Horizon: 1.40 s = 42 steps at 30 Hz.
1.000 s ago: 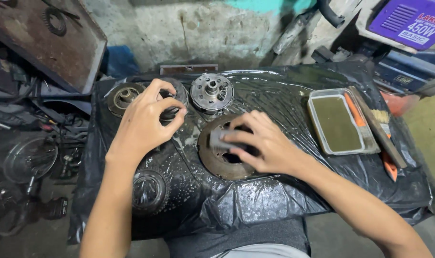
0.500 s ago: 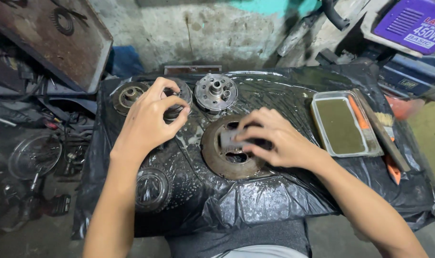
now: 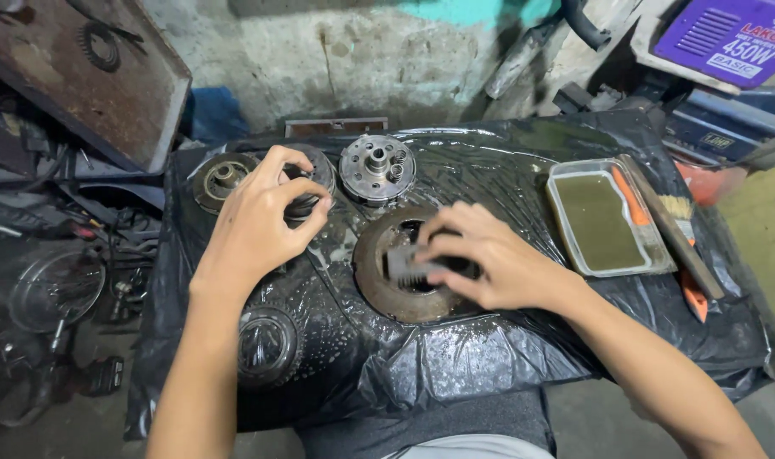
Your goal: The person scrubs a circular metal part with a sanding block and then uses a brush to clean it. They also handle and move other mechanical components, including gears and a clutch assembly, on a black plastic-covered workbench.
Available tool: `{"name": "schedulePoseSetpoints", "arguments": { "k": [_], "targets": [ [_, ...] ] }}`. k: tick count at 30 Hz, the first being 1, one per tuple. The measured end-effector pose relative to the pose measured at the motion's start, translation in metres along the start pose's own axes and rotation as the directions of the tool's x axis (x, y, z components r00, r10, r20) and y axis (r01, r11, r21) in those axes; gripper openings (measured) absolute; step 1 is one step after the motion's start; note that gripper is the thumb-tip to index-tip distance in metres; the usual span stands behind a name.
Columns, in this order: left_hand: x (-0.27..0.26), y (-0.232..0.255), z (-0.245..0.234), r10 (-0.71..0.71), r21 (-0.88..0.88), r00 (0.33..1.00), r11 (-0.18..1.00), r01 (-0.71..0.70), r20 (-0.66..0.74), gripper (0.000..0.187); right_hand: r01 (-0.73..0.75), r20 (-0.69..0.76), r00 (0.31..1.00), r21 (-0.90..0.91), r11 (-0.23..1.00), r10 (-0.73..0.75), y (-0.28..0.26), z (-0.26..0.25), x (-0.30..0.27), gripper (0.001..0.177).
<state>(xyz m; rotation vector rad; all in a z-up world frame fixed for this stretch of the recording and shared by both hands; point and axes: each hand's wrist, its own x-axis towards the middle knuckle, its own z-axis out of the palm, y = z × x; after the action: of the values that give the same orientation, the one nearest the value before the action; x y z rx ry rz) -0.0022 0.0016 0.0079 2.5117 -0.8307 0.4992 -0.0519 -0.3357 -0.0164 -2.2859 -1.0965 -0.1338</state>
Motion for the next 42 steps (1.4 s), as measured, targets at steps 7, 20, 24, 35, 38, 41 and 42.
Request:
{"name": "schedulePoseSetpoints", "arguments": {
  "k": [7,20,24,35,38,41,42],
  "targets": [
    [0.000,0.002,0.002,0.039,0.021,0.999,0.999,-0.039,-0.001,0.016,-0.194,-0.096,0.979,-0.172,0.966,0.180,0.008,-0.009,-0.029,0.022],
    [-0.001,0.002,0.005,-0.001,0.028,1.000,1.000,0.000,0.003,0.016,-0.550,-0.351,0.832,-0.425,0.719,0.429,-0.001,-0.040,-0.094,0.046],
    [0.003,0.023,-0.005,-0.010,-0.059,0.999,0.998,0.007,-0.042,0.008,-0.704,-0.655,0.631,-0.257,0.662,0.417,-0.041,-0.076,-0.133,0.049],
    [0.001,0.023,-0.004,-0.005,-0.032,0.999,0.999,0.004,-0.044,0.010,-0.953,-0.495,0.302,-0.129,0.276,0.814,-0.029,-0.053,-0.256,0.037],
    [0.002,0.022,-0.002,0.011,-0.034,0.999,0.999,-0.012,-0.049,0.009,-0.939,-0.519,0.339,-0.137,0.315,0.785,-0.035,-0.052,-0.247,0.034],
    [0.001,0.020,-0.003,-0.004,-0.029,0.998,1.000,0.003,-0.057,0.010,-0.962,-0.604,0.266,-0.111,0.251,0.752,-0.042,-0.066,-0.238,0.027],
    [0.004,0.019,-0.002,-0.005,-0.023,0.999,1.000,0.004,-0.048,0.011,-0.978,-0.675,0.193,-0.070,0.198,0.712,-0.044,-0.068,-0.241,0.022]
  ]
}}
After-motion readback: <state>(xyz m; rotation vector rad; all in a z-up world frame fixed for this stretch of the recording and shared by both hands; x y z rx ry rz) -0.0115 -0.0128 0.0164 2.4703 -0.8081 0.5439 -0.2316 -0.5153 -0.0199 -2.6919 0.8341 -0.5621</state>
